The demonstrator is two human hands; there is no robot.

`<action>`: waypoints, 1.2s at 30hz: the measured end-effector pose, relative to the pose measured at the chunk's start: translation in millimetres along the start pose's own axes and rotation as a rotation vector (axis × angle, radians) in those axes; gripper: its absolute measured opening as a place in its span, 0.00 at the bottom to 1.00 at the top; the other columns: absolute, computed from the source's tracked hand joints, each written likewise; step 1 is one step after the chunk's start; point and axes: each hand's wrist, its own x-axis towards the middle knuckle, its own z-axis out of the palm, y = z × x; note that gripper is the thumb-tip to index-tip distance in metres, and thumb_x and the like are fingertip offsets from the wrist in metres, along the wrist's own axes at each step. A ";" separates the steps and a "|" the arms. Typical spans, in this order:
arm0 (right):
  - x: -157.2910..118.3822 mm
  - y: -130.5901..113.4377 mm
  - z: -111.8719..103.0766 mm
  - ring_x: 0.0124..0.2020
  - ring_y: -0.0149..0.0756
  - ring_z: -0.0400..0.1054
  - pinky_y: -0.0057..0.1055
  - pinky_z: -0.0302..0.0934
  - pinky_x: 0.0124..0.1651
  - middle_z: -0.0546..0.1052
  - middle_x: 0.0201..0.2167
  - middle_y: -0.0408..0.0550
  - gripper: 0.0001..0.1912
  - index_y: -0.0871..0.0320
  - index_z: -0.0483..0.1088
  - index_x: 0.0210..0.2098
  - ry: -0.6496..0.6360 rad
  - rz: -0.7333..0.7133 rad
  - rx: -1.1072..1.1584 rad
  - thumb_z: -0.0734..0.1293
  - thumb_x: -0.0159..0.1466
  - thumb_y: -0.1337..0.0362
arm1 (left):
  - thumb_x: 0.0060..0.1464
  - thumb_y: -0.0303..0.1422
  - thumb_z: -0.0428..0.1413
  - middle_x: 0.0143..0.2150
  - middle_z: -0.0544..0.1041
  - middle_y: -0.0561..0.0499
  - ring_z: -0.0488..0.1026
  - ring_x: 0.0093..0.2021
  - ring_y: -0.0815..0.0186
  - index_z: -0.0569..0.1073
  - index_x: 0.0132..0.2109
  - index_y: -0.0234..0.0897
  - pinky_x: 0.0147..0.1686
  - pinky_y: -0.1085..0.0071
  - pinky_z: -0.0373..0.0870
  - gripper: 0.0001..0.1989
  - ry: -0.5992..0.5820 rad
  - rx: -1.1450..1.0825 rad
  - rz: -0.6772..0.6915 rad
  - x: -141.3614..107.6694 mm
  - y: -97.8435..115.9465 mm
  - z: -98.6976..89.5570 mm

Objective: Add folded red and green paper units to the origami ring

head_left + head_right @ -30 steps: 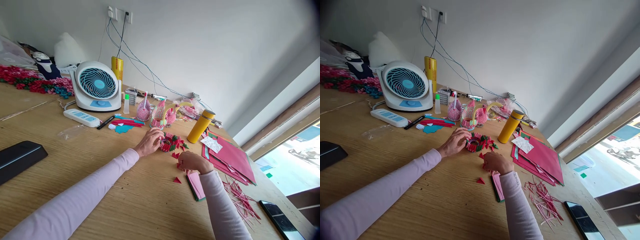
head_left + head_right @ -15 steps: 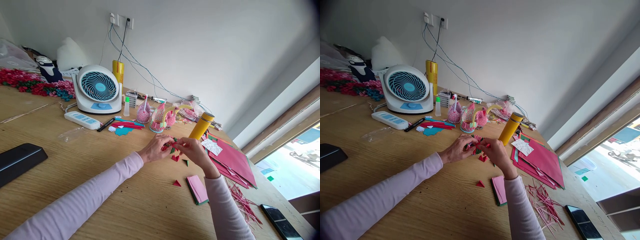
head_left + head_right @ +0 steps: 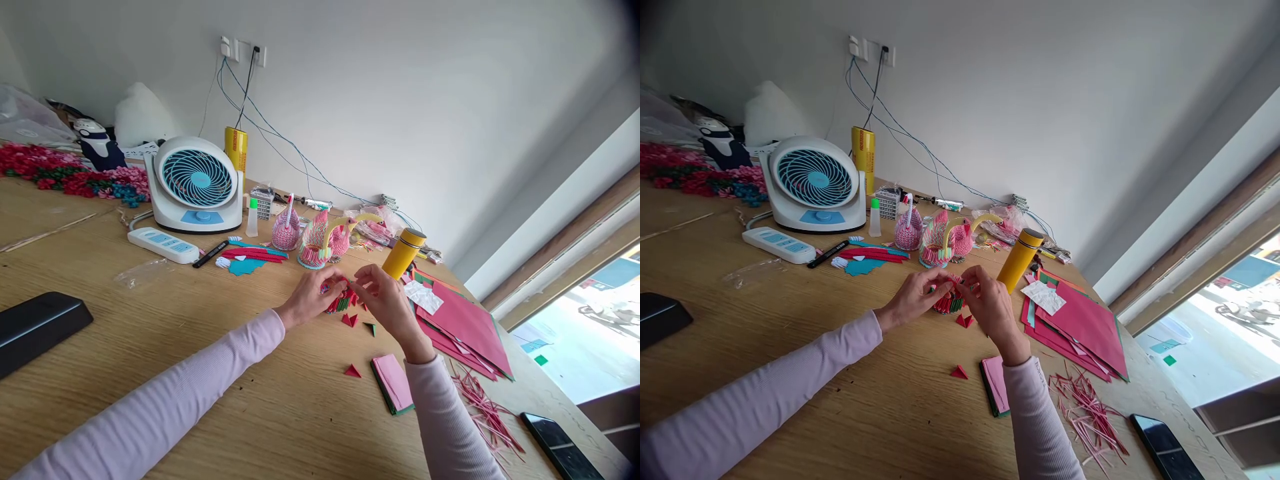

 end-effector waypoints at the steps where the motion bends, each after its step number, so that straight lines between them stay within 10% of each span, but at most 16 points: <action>1: 0.4 -0.4 1.5 0.23 0.31 0.71 0.27 0.62 0.27 0.78 0.29 0.44 0.12 0.56 0.70 0.39 0.014 0.043 0.094 0.69 0.61 0.55 | 0.62 0.38 0.54 0.37 0.79 0.49 0.78 0.36 0.65 0.74 0.42 0.35 0.39 0.70 0.75 0.11 0.025 -0.047 -0.009 0.5 0.7 0.0; 13: -2.1 -34.0 47.1 0.17 0.18 0.66 0.11 0.57 0.15 0.75 0.21 0.36 0.05 0.61 0.73 0.32 0.097 0.707 1.581 0.73 0.60 0.68 | 0.60 0.35 0.56 0.36 0.75 0.49 0.74 0.41 0.65 0.76 0.38 0.37 0.43 0.69 0.73 0.07 0.345 0.099 0.210 0.9 8.7 3.9; 36: -11.5 -48.7 50.4 0.16 0.18 0.66 0.10 0.58 0.15 0.74 0.20 0.35 0.05 0.58 0.71 0.32 0.111 0.778 1.745 0.70 0.64 0.68 | 0.60 0.30 0.57 0.33 0.72 0.51 0.71 0.36 0.68 0.76 0.39 0.38 0.36 0.73 0.70 0.03 0.321 0.255 0.336 -0.7 9.5 1.4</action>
